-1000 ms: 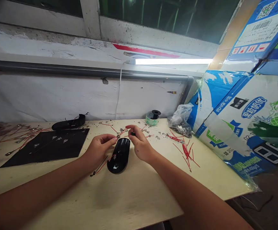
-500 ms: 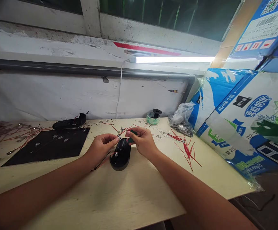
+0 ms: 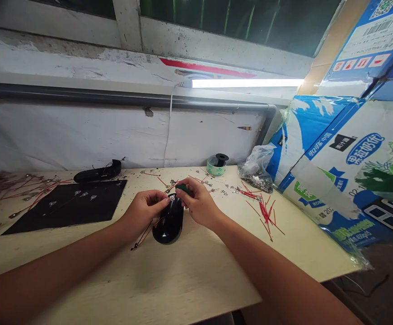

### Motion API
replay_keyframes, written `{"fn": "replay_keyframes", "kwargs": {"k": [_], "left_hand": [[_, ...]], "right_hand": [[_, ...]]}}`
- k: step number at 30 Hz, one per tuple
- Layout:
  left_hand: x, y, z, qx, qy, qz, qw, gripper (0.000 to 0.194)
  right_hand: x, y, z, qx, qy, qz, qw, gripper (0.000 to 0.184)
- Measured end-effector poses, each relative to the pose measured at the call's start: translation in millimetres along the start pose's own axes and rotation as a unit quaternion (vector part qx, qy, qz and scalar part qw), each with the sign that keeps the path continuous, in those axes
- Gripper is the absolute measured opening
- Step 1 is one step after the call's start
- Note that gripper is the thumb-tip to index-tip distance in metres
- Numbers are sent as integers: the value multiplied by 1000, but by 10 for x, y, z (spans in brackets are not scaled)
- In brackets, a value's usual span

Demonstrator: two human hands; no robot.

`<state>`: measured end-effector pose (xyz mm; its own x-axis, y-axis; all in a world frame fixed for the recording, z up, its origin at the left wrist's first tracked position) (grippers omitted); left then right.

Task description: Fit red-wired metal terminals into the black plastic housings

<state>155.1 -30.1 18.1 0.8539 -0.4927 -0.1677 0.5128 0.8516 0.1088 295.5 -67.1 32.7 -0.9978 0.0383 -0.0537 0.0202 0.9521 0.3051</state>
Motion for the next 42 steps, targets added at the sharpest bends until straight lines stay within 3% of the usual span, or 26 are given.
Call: {"fn": "replay_keyframes", "kwargs": {"k": [10,19,24,28,42], "left_hand": [[43,-27,-52,-13,34,-23,999,27],[12,-22,-37,4,37,1,999,22],[4,-19,-58,-7,4,12,1000,25],[35,-15,-53,-1,1,-12,1000,26],[31,1,-91,0,1,-16,1000,29]], "right_hand": [[132,-93,-56,23,-133,-45,990,31],[136,-97,-63,15,-193,-47,980,25],[123,-106,20,59,-154,-46,985,32],[128,-103,61,66,-139,-47,987,33],[145,-98,91,70,-123,-58,988,38]]}}
Point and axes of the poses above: each hand's wrist, its own y-axis towards the middle knuckle, its own x-axis out of the palm, z = x × y, the point moved 8 cm from there along y, towards the middle knuckle, and after that the axes turned 5 degrees about y, right-handed, at the moved point
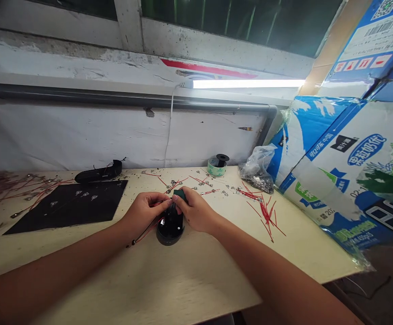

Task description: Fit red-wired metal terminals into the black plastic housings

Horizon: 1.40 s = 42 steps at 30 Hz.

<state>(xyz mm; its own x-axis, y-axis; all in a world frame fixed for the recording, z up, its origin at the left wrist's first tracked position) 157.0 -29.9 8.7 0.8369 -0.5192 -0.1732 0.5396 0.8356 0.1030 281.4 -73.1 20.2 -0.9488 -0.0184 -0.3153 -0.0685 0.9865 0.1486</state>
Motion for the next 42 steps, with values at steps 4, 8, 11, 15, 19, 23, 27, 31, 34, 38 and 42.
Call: {"fn": "replay_keyframes", "kwargs": {"k": [4,8,11,15,19,23,27,31,34,38,42], "left_hand": [[4,12,-30,-8,-4,-3,1000,28],[24,17,-32,-10,-8,-16,1000,27],[14,13,-23,-8,2,-8,1000,29],[5,6,-28,-13,12,0,1000,31],[7,1,-9,-15,11,-1,1000,32],[4,-18,40,-27,22,-1,999,30],[-3,-23,34,-33,21,1,999,30],[5,2,-13,-16,12,-3,1000,31],[-5,8,-22,-5,17,5,1000,29],[-23,0,-12,-1,35,19,999,29],[-22,8,-46,-2,30,18,999,27]], "right_hand": [[5,9,27,-6,12,-4,1000,39],[15,12,18,-11,40,-8,999,37],[18,8,3,-3,37,-9,999,38],[2,2,-15,6,-3,-6,1000,40],[5,2,-34,-3,-17,-13,1000,40],[10,-4,-42,-2,-5,-13,1000,38],[-1,-6,-36,12,-26,-8,1000,39],[-6,0,-14,17,-35,-10,999,39],[-4,3,17,16,-21,-8,1000,38],[7,-4,35,26,-14,-5,1000,37],[4,-15,-55,20,-38,11,999,33]]}}
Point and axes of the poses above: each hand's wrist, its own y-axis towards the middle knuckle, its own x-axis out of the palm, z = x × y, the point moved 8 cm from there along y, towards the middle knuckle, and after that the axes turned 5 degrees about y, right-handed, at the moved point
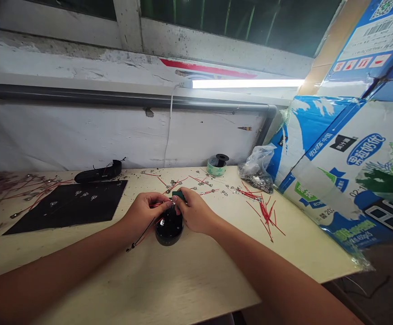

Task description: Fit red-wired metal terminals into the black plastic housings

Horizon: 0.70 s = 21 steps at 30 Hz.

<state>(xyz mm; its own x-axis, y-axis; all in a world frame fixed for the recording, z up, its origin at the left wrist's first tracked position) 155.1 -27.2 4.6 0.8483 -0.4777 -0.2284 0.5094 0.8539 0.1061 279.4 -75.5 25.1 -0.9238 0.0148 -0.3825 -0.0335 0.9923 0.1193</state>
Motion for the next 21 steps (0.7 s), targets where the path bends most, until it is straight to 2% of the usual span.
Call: {"fn": "replay_keyframes", "kwargs": {"k": [6,14,18,21], "left_hand": [[-7,28,-33,11,20,2,1000,24],[-27,18,-23,11,42,13,999,24],[-20,8,-16,8,36,12,999,27],[-61,15,13,4,6,32,999,32]], "right_hand": [[-10,-23,-148,-32,-41,27,998,32],[7,-35,-129,-15,-3,20,1000,25],[-16,-29,-142,-33,-13,36,999,27],[-42,-7,-138,-56,4,56,997,31]]}}
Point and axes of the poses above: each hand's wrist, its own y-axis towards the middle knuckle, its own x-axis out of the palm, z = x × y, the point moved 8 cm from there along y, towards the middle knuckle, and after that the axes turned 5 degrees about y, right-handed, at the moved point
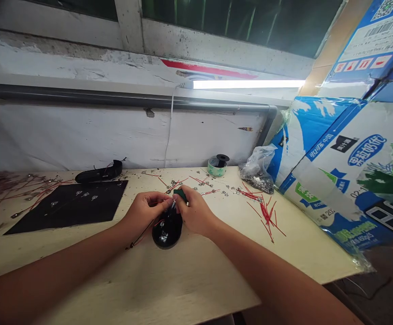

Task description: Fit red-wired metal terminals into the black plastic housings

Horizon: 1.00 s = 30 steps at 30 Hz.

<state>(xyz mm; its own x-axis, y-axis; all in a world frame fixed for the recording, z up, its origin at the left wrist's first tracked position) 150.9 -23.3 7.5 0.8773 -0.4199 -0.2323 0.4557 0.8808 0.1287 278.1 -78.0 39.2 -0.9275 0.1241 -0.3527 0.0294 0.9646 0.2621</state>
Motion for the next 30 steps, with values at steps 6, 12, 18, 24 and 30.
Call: {"fn": "replay_keyframes", "kwargs": {"k": [6,12,18,24,30], "left_hand": [[-61,17,20,-35,-95,33,994,42],[-6,-7,44,-27,-86,6,996,32],[4,20,55,-1,-87,-2,996,30],[-8,-2,63,-15,-57,4,998,30],[-13,2,60,-21,-52,3,998,27]], "right_hand": [[-38,50,82,13,113,32,993,36],[39,46,30,-16,118,-2,993,34],[34,49,37,-12,125,-6,992,34],[-243,103,255,49,137,57,988,26],[-390,98,252,109,-73,11,991,15]]}}
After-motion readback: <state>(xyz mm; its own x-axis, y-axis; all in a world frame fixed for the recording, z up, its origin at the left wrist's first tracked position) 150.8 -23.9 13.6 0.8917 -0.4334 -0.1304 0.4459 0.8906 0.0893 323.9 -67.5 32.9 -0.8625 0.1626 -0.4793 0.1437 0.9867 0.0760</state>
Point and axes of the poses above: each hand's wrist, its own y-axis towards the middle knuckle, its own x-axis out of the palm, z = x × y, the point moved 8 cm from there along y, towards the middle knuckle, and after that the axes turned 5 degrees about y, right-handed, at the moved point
